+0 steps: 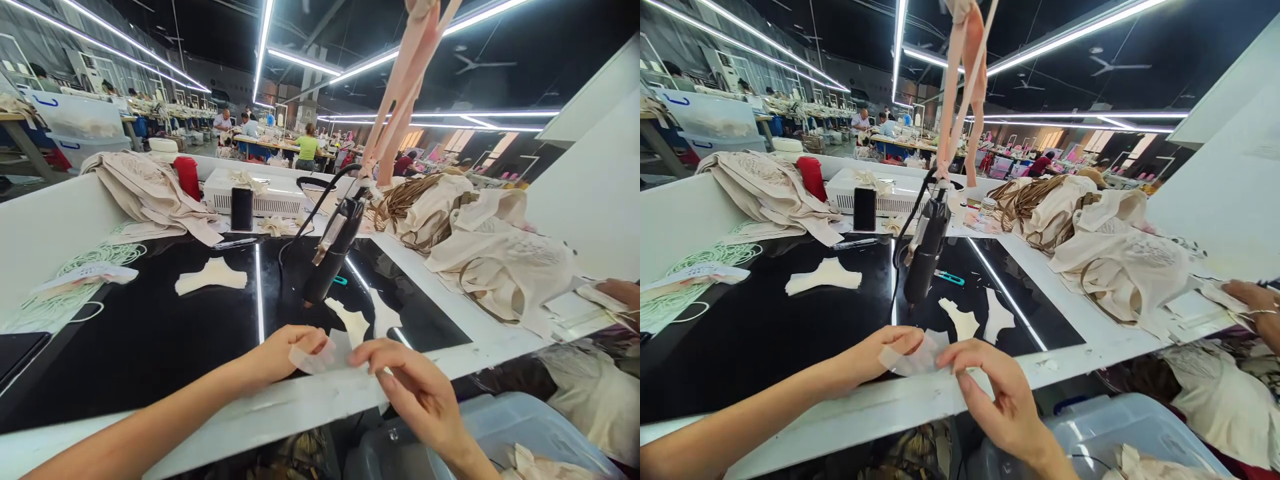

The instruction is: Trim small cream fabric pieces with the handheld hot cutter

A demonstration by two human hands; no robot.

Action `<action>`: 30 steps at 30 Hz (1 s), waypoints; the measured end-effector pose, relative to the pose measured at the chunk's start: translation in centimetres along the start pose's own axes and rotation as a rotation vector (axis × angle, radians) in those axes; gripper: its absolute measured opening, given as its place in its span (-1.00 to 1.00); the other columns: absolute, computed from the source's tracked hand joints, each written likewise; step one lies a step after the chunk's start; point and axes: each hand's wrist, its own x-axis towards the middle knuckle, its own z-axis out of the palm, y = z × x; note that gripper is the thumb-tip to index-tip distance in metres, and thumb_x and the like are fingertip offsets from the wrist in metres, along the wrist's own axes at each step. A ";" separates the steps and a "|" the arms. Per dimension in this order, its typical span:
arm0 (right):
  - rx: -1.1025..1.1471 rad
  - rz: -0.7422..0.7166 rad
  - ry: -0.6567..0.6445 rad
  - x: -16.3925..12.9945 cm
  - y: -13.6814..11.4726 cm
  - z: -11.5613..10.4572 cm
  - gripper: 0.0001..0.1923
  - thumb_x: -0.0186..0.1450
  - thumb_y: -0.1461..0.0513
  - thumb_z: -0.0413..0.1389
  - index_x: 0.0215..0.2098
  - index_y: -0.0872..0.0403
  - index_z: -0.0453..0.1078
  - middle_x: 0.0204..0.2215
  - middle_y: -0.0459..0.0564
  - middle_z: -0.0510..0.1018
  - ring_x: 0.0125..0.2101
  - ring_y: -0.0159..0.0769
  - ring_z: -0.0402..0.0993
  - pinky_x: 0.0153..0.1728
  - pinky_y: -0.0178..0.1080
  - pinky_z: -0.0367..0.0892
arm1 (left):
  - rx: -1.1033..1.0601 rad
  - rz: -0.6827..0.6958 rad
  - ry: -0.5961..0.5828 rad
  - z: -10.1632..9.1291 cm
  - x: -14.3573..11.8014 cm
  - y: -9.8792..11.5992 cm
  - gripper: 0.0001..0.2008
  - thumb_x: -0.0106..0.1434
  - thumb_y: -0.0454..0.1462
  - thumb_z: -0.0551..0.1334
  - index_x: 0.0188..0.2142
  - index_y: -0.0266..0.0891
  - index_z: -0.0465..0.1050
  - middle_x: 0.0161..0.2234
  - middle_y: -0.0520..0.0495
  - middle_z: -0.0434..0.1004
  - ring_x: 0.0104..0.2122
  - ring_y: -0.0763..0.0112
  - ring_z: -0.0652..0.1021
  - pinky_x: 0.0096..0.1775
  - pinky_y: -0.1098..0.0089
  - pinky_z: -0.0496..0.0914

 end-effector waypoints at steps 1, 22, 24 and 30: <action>0.015 -0.003 -0.029 0.0 0.0 0.5 -0.84 0.43 0.32 0.02 -0.19 -0.05 0.41 -0.22 -0.08 0.65 -0.20 -0.34 0.59 -0.14 -0.35 0.45 | -0.115 -0.038 -0.011 -0.3 -0.5 0.3 -0.44 0.41 0.14 0.07 -0.26 -0.29 0.56 -0.35 -0.05 0.53 -0.36 0.40 0.44 -0.28 0.40 0.29; 0.570 0.877 -0.114 0.8 0.7 7.1 -0.60 0.21 -0.08 0.31 -0.20 0.05 0.58 -0.49 -0.11 0.50 -0.46 -0.38 0.42 -0.34 -0.29 0.44 | -0.190 -0.121 0.190 -4.7 -6.1 1.5 -0.71 0.21 -0.08 0.39 -0.28 -0.27 0.52 -0.44 0.07 0.43 -0.49 0.57 0.29 -0.40 0.47 0.16; 0.520 0.863 -0.135 1.0 0.9 7.2 -0.61 0.22 -0.09 0.29 -0.26 0.06 0.57 -0.53 -0.13 0.49 -0.49 -0.39 0.43 -0.34 -0.28 0.42 | -0.175 -0.128 0.201 -5.1 -6.3 1.2 -0.70 0.21 -0.07 0.39 -0.29 -0.27 0.49 -0.40 0.05 0.45 -0.49 0.57 0.31 -0.39 0.47 0.20; 0.415 0.758 -0.149 1.5 1.0 8.1 -0.65 0.27 -0.06 0.21 -0.30 0.06 0.53 -0.56 -0.16 0.47 -0.54 -0.38 0.43 -0.38 -0.29 0.33 | -0.060 -0.170 0.264 -6.3 -6.9 0.7 -0.71 0.17 -0.07 0.38 -0.33 -0.26 0.48 -0.39 0.03 0.46 -0.44 0.53 0.36 -0.35 0.46 0.27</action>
